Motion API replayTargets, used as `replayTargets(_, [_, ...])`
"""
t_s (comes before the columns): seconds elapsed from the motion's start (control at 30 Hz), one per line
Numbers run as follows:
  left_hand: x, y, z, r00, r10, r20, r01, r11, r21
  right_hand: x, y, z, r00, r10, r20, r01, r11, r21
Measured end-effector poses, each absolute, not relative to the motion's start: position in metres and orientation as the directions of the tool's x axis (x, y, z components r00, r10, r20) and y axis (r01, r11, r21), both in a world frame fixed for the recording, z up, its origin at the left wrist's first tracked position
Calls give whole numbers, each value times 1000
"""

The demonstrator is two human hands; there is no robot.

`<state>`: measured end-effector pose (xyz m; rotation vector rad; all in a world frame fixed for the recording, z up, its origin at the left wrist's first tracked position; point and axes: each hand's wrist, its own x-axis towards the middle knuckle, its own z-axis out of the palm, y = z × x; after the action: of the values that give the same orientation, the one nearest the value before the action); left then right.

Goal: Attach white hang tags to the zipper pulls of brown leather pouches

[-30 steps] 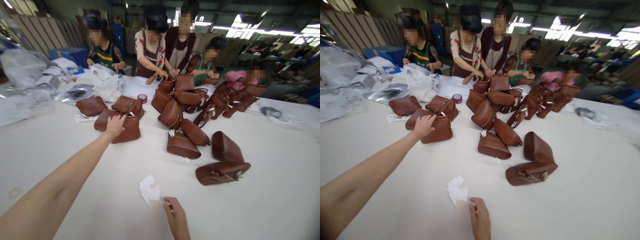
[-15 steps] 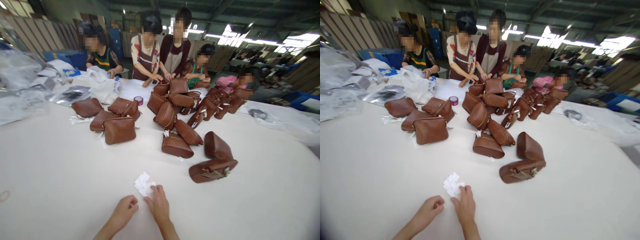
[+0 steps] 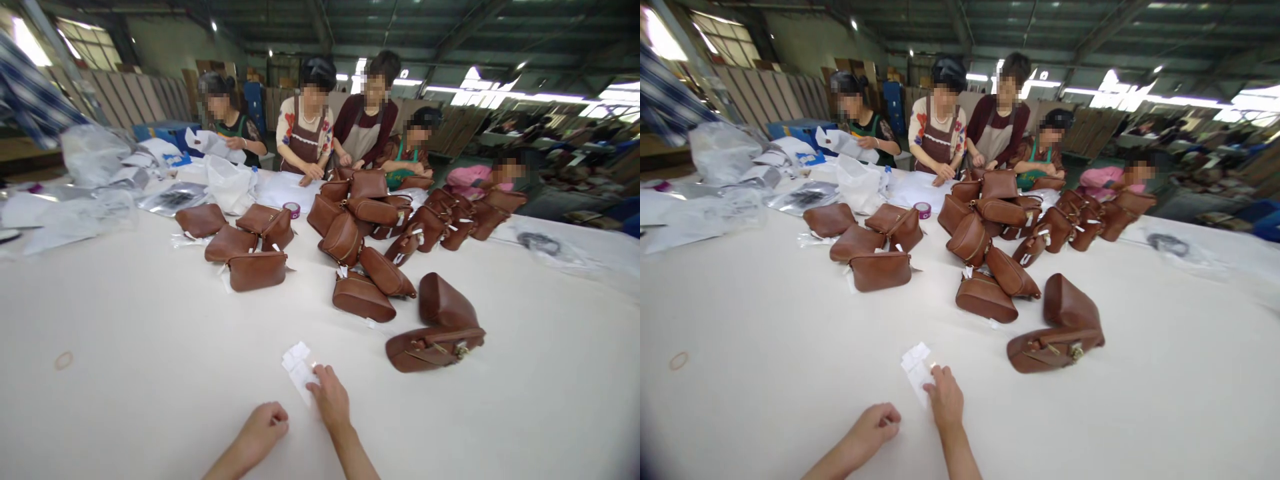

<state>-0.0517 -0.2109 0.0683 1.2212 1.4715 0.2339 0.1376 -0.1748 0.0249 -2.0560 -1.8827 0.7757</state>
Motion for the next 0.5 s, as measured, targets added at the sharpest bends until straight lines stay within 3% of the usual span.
replayTargets(0.23, [-10,-217,72,265,642,-719,243,677,694,153,-208,49,0,977,-212,700,-152,-698])
replayTargets(0.4, [12,-210,73,346,629,-696,30,734,678,158,-243,73,-201,952,-232,342,-154,-927])
replayTargets(0.5, [12,-200,74,331,643,-690,14,728,685,173,-266,62,-184,933,-310,276,-254,-927])
